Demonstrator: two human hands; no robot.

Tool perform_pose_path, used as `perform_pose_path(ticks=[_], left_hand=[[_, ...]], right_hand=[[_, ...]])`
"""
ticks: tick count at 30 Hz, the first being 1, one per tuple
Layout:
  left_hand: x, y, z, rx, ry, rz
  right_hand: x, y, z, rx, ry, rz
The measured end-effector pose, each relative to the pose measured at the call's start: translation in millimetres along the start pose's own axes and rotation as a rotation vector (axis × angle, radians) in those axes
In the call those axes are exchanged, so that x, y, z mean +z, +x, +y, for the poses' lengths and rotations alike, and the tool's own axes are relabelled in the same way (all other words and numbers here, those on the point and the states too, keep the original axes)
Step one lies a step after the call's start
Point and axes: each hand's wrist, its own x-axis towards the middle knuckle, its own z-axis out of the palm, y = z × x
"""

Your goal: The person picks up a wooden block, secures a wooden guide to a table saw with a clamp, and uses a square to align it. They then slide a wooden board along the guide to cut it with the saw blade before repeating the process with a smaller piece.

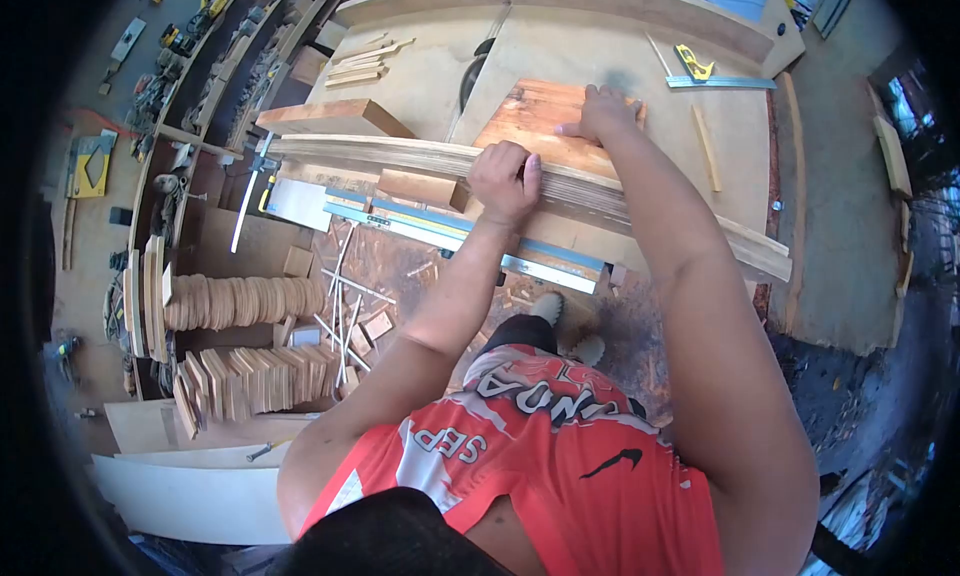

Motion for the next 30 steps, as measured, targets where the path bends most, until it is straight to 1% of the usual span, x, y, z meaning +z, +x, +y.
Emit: perform_pose_path(ticks=[4, 12, 18, 23, 26, 28, 30], left_hand=[[-0.6, -1.9, -2.3, 0.034, -0.024, 0.025], [-1.5, -2.1, -3.6, 0.06, -0.031, 0.026], [-9.0, -3.8, -1.7, 0.08, -0.066, 0.012], [-8.6, -5.1, -4.5, 0.09, -0.045, 0.005], [-11.0, -7.3, -4.9, 0.049, -0.054, -0.054], [-11.2, -9.4, -6.9, 0.054, -0.059, -0.055], [-7.8, -7.9, -7.3, 0.004, -0.044, -0.099]], right_hand=[[4.0, 0.4, -0.6, -0.026, 0.015, 0.016], [5.0, -0.4, 1.7, 0.027, 0.009, 0.03], [0.6, -16.4, 1.3, 0.044, 0.021, 0.07], [8.5, -5.1, 2.7, 0.062, 0.03, 0.091], [22.1, 5.5, 10.1, 0.064, 0.038, 0.131], [18.5, 3.8, 5.5, 0.048, 0.037, 0.166], [18.0, 7.8, 6.1, 0.094, 0.025, 0.088]])
